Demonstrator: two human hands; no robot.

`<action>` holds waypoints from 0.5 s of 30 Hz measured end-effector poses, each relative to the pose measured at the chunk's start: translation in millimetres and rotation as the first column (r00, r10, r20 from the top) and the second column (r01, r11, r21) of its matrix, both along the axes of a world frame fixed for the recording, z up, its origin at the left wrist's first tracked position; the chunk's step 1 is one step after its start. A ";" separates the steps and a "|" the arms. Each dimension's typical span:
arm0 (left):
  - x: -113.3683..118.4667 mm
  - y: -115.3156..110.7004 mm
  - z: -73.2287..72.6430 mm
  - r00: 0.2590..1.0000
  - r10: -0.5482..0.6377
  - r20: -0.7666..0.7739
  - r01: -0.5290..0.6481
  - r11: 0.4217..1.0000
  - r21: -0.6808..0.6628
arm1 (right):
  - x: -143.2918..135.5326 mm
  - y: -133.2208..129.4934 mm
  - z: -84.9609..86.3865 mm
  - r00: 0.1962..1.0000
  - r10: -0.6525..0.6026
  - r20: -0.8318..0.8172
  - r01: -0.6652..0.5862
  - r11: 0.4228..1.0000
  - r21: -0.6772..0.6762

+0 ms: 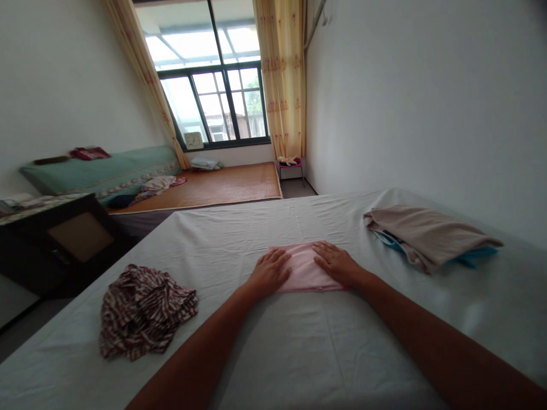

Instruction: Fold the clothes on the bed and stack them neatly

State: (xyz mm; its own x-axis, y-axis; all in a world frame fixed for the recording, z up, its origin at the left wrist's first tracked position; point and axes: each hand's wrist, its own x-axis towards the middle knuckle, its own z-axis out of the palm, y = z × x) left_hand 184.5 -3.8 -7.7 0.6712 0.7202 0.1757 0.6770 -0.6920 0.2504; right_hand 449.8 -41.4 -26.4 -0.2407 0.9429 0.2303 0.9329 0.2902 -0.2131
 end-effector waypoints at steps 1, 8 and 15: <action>-0.7 0.0 -0.1 1.000 0.005 -0.003 -0.005 1.000 -0.003 | 2.7 0.7 -0.7 1.000 -0.022 0.001 0.022 1.000 0.001; -1.3 -3.8 2.5 0.998 0.057 -0.019 -0.058 0.998 -0.022 | -14.3 -15.4 8.7 0.996 0.094 0.007 -0.094 0.981 0.168; 0.5 -4.5 2.0 0.997 0.071 -0.032 -0.071 0.997 0.000 | -29.3 -18.5 7.7 0.980 0.196 -0.017 -0.194 0.978 0.070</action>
